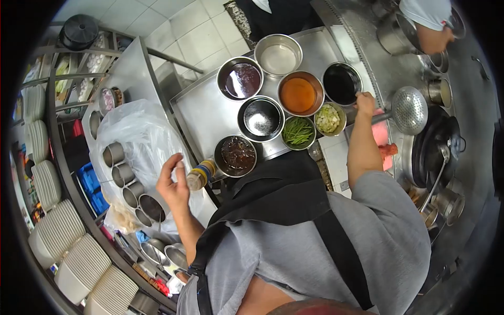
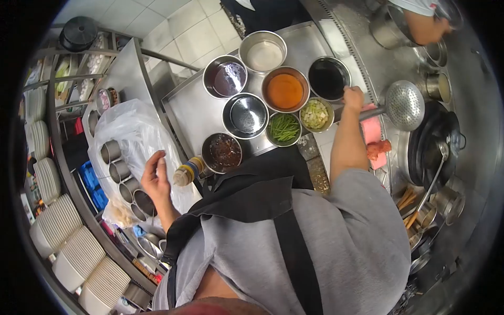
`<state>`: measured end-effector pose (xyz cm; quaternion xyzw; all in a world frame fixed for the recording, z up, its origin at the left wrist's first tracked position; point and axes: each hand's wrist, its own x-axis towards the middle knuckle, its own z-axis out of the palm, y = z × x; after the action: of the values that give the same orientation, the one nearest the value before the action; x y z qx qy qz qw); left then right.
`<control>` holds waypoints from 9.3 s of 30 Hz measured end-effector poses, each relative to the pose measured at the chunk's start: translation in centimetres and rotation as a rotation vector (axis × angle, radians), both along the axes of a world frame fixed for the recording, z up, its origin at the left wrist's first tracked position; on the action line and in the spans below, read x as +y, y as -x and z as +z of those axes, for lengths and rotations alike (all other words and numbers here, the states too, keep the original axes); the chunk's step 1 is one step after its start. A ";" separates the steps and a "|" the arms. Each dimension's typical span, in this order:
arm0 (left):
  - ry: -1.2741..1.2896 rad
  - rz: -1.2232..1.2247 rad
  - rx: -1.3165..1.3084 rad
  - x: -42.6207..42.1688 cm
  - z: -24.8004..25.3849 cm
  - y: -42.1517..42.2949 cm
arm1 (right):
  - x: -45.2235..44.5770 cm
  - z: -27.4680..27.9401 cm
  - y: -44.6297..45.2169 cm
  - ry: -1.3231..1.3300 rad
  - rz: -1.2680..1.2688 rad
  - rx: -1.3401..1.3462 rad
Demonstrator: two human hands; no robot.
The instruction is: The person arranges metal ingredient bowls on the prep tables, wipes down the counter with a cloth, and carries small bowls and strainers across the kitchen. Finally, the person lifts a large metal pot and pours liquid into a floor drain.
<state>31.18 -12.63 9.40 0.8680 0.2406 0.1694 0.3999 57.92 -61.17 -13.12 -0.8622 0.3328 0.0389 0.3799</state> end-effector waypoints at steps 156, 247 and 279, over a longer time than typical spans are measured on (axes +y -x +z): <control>1.187 0.969 -0.192 8.1 -9.9 26.5 | 73.6 10.2 24.5 -0.283 1.843 -0.083; 0.508 -0.189 0.547 -6.5 3.7 3.3 | 28.1 5.1 -1.0 0.158 1.062 -0.027; -0.147 0.534 -0.080 16.8 -7.8 5.9 | 41.8 18.7 -3.3 -0.024 1.270 -0.412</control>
<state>25.27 4.15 1.57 0.7931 0.4322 0.3198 0.2863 61.21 -19.33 5.58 -0.8761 -0.3195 0.0933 0.3487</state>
